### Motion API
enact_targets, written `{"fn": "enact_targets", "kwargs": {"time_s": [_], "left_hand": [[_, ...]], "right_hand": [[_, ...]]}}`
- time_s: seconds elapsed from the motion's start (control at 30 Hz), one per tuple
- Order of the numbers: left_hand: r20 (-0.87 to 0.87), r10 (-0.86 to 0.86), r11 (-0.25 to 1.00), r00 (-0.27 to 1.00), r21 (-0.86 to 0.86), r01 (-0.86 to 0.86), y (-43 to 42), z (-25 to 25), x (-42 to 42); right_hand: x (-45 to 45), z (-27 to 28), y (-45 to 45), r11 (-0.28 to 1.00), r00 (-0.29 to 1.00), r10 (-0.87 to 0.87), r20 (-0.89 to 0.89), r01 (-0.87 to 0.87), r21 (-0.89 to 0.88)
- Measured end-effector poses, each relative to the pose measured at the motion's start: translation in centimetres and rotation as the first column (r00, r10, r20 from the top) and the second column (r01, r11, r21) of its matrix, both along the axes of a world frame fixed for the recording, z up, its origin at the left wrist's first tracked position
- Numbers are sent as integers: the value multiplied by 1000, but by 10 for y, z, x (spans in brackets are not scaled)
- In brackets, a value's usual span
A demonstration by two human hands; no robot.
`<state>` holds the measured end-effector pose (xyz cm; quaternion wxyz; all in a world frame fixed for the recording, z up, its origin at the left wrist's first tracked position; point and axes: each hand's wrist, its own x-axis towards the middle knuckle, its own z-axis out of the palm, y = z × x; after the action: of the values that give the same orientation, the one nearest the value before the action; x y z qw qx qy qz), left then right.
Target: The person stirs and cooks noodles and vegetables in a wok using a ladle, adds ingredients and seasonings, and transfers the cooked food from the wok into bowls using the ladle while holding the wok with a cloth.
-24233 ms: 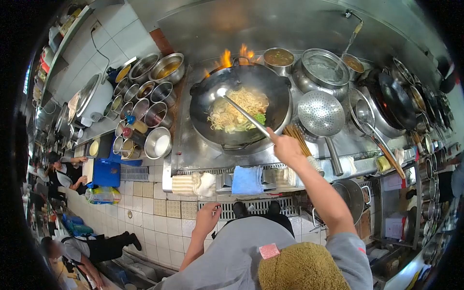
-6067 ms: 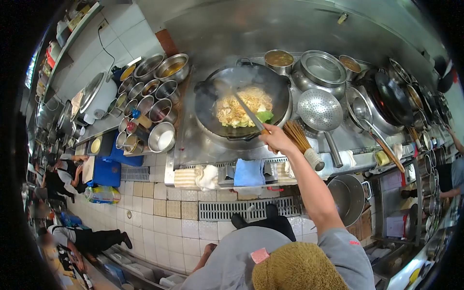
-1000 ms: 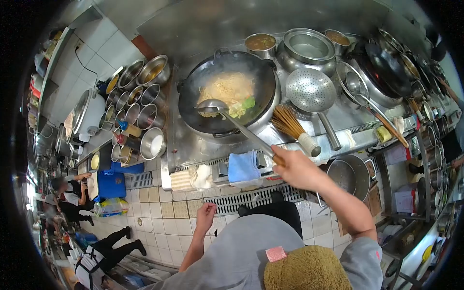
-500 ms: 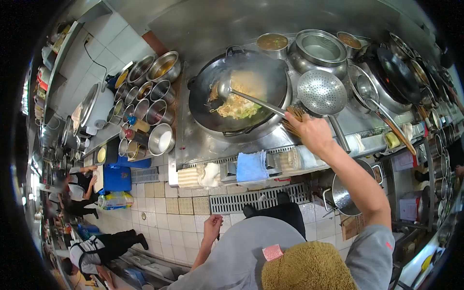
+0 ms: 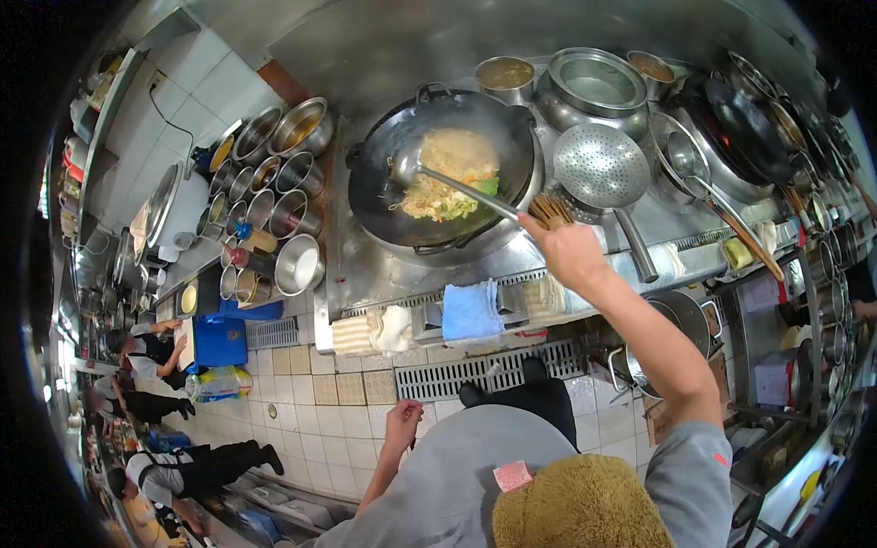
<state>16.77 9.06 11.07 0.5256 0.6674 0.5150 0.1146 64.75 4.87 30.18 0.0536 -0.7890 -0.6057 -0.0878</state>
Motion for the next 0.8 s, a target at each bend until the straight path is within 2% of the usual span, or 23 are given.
{"fn": "enact_targets", "kwargs": {"time_s": [0.07, 0.2, 0.23, 0.33, 0.37, 0.47, 0.5, 0.6, 0.63, 0.67, 0.73, 0.77, 0.8], "left_hand": [[5, -27, 1000, 1000, 5, 27, 0, -8, 1], [-4, -90, 995, 996, 35, 91, 7, -4, 7], [-17, -95, 994, 995, 42, 96, 10, 1, 10], [37, -44, 999, 998, 11, 44, 15, 12, 18], [82, -32, 999, 996, 10, 31, 16, 18, 23], [84, -70, 997, 994, 36, 67, 19, 41, 38], [142, -56, 998, 988, 22, 53, 20, 43, 42], [142, -78, 997, 987, 22, 75, 32, 52, 58], [159, -94, 996, 983, 27, 91, 36, 58, 66], [160, -126, 990, 979, 88, 113, 39, 65, 76], [153, -194, 965, 969, 208, 160, 47, 82, 98], [112, -222, 958, 969, 208, 196, 49, 102, 111], [145, -256, 941, 956, 263, 212, 54, 108, 123]], "right_hand": [[-8, -9, 1, 998, 999, 48, -17, -47, 40], [-2, -13, -26, 995, 995, 98, -2, -98, -4], [8, -14, -35, 995, 995, 96, -3, -96, 12], [14, 6, -50, 997, 995, -3, 95, 11, -83], [10, 10, -52, 998, 998, -39, 44, 42, -55], [-14, 9, -63, 990, 951, -133, -278, 142, 13], [-19, 1, -70, 983, 845, -136, -516, 179, 35], [-48, -2, -88, 946, 547, -107, -830, 313, 84], [-58, 9, -90, 929, 400, -162, -902, 369, -3], [-64, 2, -92, 919, 360, -73, -930, 386, 78], [-70, -7, -91, 891, 162, -63, -985, 454, 18], [-73, -10, -88, 881, 129, -35, -991, 471, 31], [-76, -13, -85, 876, 123, -48, -991, 482, 17]]}}
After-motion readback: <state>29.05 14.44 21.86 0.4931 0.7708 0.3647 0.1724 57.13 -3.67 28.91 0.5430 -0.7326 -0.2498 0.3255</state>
